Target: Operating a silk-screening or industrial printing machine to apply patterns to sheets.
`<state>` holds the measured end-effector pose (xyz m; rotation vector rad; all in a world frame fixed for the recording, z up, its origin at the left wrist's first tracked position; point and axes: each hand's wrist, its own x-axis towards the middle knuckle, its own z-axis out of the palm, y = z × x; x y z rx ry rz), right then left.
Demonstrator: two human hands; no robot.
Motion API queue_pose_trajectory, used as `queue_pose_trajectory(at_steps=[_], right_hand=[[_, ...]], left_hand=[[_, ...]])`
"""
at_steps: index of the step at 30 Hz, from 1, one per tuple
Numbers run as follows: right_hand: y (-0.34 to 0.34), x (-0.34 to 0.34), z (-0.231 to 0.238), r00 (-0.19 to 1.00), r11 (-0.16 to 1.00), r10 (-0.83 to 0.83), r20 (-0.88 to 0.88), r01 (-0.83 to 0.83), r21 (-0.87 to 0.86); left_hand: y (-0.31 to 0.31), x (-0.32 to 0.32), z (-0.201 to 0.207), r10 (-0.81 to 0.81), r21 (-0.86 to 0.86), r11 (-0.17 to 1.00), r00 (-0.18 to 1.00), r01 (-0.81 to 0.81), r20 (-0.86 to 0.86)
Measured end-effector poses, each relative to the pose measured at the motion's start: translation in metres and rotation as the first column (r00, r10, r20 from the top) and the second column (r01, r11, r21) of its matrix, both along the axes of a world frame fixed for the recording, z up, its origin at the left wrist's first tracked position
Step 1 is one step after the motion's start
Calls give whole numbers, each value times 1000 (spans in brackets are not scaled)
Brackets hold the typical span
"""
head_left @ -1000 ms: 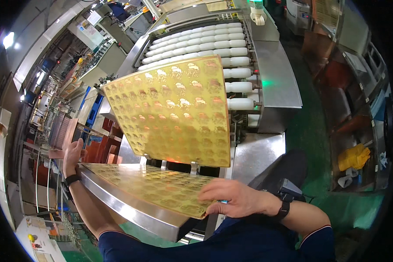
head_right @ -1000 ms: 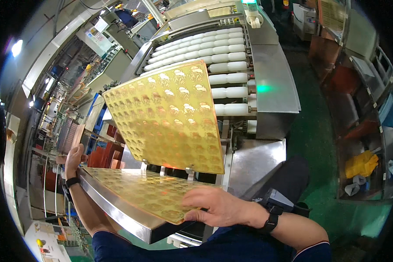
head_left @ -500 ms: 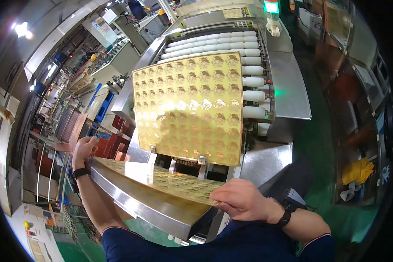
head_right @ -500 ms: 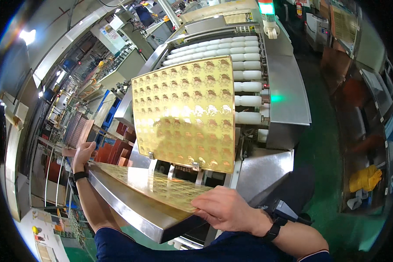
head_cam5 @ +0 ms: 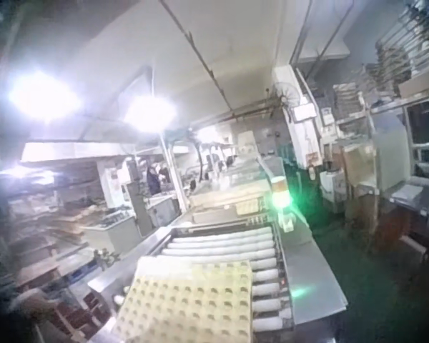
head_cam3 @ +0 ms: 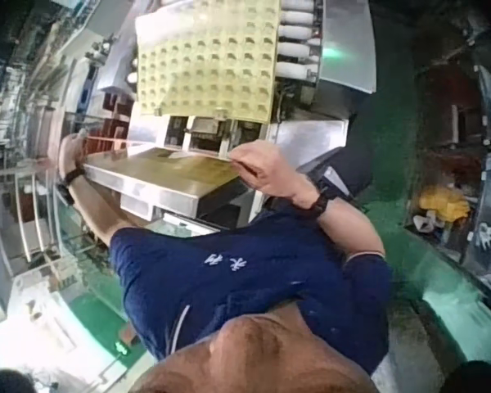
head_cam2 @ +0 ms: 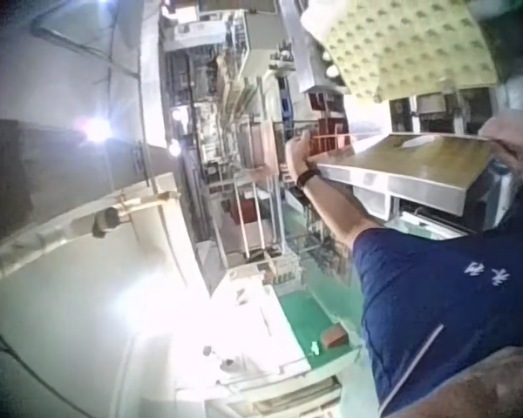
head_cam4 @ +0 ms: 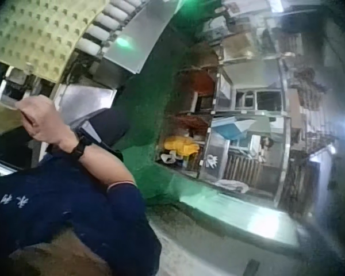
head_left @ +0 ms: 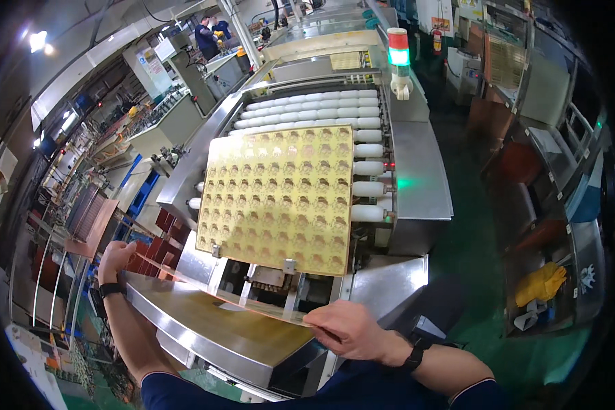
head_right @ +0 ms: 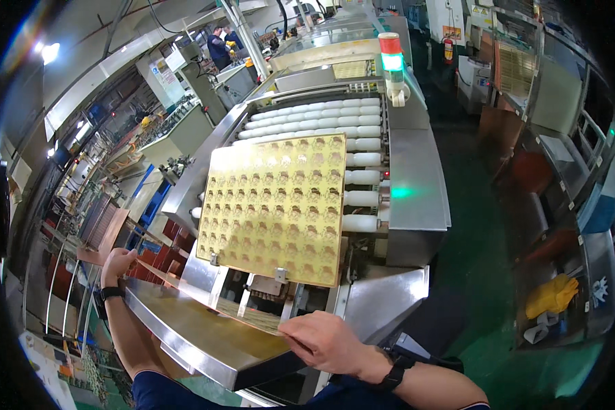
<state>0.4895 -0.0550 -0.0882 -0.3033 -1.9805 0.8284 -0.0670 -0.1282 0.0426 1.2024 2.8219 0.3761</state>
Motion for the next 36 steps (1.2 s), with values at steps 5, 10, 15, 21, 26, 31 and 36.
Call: queue_pose_trajectory(at_steps=[5,10,15,21,26,31,36], right_hand=[[-1,4,4,1000,1000,13,28,-13,-10],[-1,5,1,1000,999,23,2,-23,-27],[-1,4,-2,1000,999,14,-17,-15,-44],[-3,3,-15,999,996,4,32,-1,-86],[-5,2,-21,999,996,7,53,-2,-94],[-5,4,-26,998,996,-3,61,8,-90],[-4,6,-25,997,993,31,70,-23,-114]], left_hand=[[4,2,-1,-10,-8,1000,1000,10,-1],[-1,-2,1,56,-25,998,998,-55,35],[6,21,8,72,0,997,997,-72,21],[6,27,8,56,22,998,998,-57,16],[2,14,5,37,11,999,999,-37,-13],[4,16,2,4,52,999,1000,-6,25],[3,13,-1,5,59,998,1000,-3,-31]])
